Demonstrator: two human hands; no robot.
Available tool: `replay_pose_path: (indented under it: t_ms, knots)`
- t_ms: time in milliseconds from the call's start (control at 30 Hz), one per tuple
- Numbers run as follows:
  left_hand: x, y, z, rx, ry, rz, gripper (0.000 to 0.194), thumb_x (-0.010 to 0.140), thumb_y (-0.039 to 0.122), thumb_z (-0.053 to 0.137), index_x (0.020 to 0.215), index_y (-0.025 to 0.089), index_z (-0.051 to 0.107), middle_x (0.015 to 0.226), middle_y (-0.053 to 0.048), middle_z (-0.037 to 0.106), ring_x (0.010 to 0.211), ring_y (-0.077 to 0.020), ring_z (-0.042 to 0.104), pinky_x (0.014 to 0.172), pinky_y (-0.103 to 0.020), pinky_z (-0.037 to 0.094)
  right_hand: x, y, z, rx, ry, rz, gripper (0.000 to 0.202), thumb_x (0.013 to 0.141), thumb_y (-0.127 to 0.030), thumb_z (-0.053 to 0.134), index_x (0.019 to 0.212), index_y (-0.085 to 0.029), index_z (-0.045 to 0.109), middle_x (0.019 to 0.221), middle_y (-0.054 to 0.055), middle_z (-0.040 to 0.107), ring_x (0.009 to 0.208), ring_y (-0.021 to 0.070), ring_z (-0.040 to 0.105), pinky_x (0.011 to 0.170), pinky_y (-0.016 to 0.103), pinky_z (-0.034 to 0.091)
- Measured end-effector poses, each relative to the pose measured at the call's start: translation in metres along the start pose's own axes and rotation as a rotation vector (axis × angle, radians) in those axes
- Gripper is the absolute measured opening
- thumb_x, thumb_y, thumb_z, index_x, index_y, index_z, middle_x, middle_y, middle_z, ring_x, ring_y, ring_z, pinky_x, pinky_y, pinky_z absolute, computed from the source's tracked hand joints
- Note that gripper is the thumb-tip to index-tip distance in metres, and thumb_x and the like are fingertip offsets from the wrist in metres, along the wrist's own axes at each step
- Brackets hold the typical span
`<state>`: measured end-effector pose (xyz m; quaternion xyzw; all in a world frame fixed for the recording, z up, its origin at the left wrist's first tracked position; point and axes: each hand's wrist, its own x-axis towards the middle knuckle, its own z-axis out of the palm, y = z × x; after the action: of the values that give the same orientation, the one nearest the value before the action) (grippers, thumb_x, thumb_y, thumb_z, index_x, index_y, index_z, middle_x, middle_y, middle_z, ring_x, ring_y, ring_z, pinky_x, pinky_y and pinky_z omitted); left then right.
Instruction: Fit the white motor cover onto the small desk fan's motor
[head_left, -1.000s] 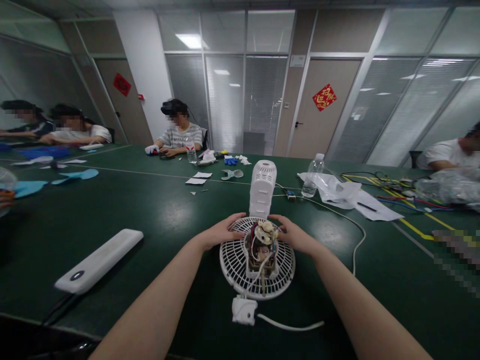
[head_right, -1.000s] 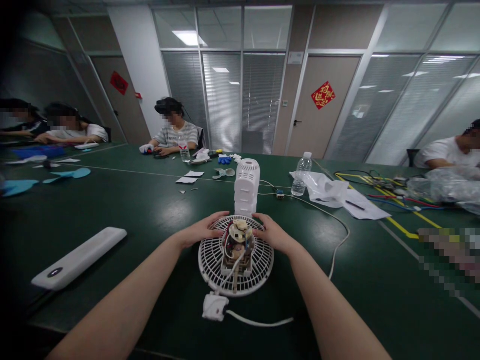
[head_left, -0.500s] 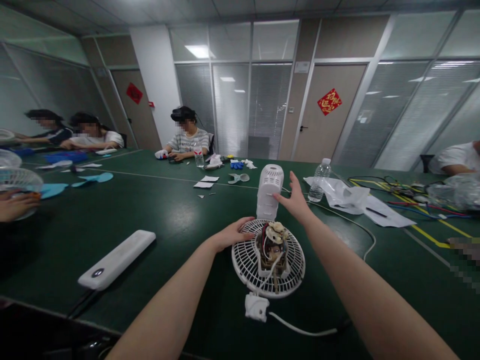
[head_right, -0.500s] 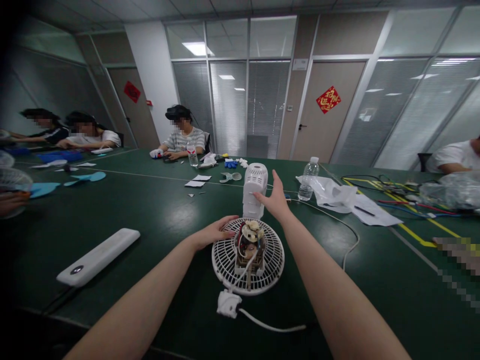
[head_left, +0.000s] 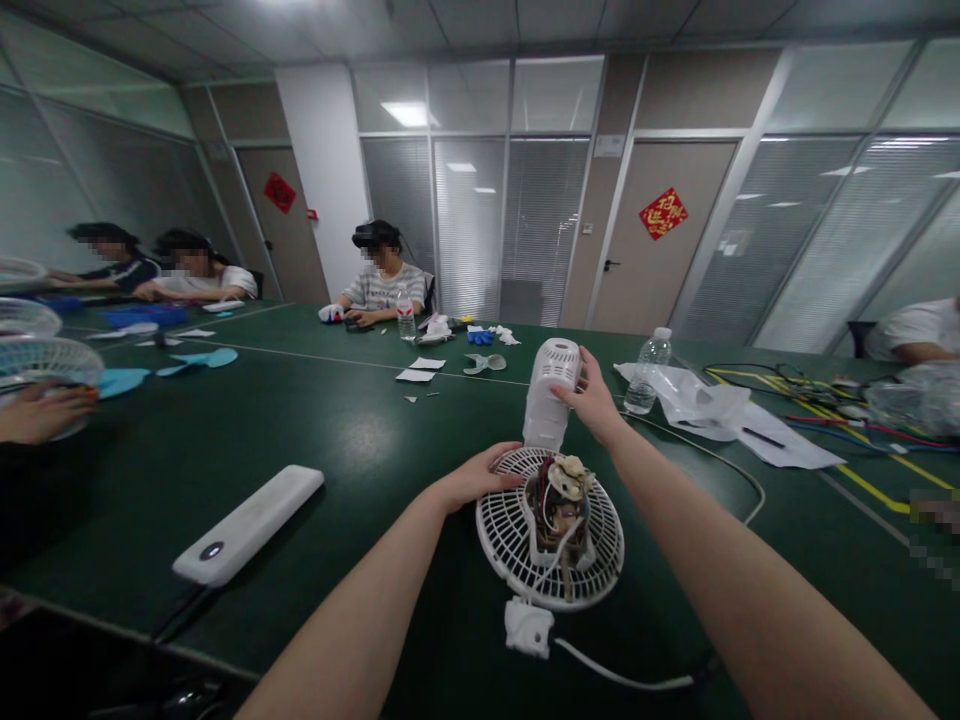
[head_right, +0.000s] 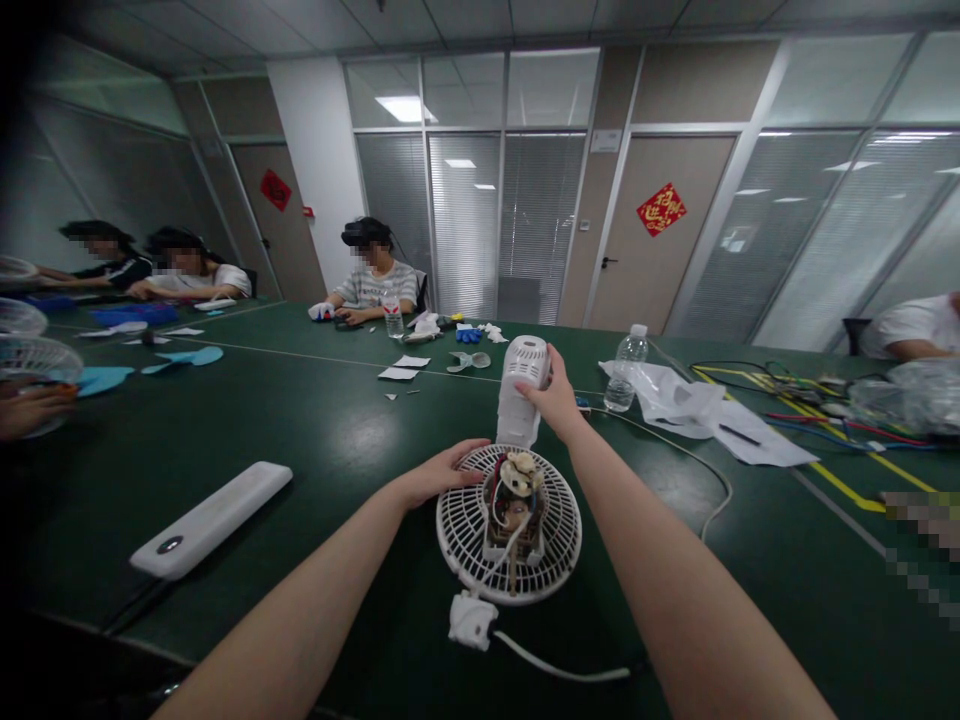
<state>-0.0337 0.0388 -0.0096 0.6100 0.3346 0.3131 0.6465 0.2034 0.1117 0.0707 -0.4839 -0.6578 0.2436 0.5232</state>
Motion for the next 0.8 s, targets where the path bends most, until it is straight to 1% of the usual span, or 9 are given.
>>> replay_pose_path:
  t_ms: [100, 267, 500, 667, 800]
  knots:
    - [0.0, 0.0, 0.0, -0.017, -0.002, 0.015, 0.079, 0.068, 0.03, 0.079, 0.137, 0.025, 0.042, 0.131, -0.012, 0.056, 0.117, -0.0286, 0.057, 0.102, -0.046, 0.043, -0.002, 0.001, -0.001, 0.0, 0.025, 0.003, 0.095, 0.07, -0.04, 0.07, 0.147, -0.03, 0.014, 0.144, 0.008, 0.042, 0.119, 0.0267, 0.053, 0.095, 0.044, 0.048]
    - [0.001, -0.004, -0.002, -0.016, 0.021, 0.005, 0.081, 0.065, 0.03, 0.081, 0.137, 0.024, 0.043, 0.131, -0.013, 0.057, 0.116, -0.0292, 0.058, 0.101, -0.046, 0.044, -0.006, 0.002, -0.001, 0.005, 0.061, -0.011, 0.095, 0.072, -0.041, 0.067, 0.147, -0.027, 0.012, 0.146, 0.01, 0.037, 0.12, 0.026, 0.052, 0.097, 0.042, 0.048]
    - [0.0, -0.002, -0.003, -0.004, 0.015, -0.003, 0.082, 0.066, 0.031, 0.08, 0.138, 0.026, 0.042, 0.132, -0.013, 0.056, 0.115, -0.0297, 0.059, 0.1, -0.047, 0.044, -0.005, 0.002, 0.003, -0.007, 0.032, -0.058, 0.092, 0.073, -0.039, 0.067, 0.147, -0.027, 0.014, 0.148, 0.009, 0.036, 0.124, 0.0245, 0.049, 0.103, 0.043, 0.042]
    - [-0.001, 0.001, -0.002, -0.005, 0.009, 0.007, 0.083, 0.066, 0.03, 0.081, 0.138, 0.025, 0.041, 0.133, -0.013, 0.055, 0.118, -0.0293, 0.057, 0.103, -0.046, 0.042, 0.0, 0.003, 0.005, 0.033, 0.029, -0.105, 0.089, 0.078, -0.042, 0.062, 0.147, -0.027, 0.008, 0.149, 0.01, 0.034, 0.124, 0.0236, 0.05, 0.101, 0.042, 0.044]
    - [0.0, 0.0, -0.002, -0.013, 0.002, 0.01, 0.083, 0.067, 0.031, 0.08, 0.139, 0.025, 0.039, 0.135, -0.013, 0.053, 0.118, -0.029, 0.056, 0.103, -0.045, 0.042, 0.004, 0.006, 0.006, 0.043, 0.034, -0.121, 0.091, 0.077, -0.043, 0.063, 0.147, -0.027, 0.009, 0.148, 0.01, 0.036, 0.123, 0.0256, 0.051, 0.101, 0.045, 0.044]
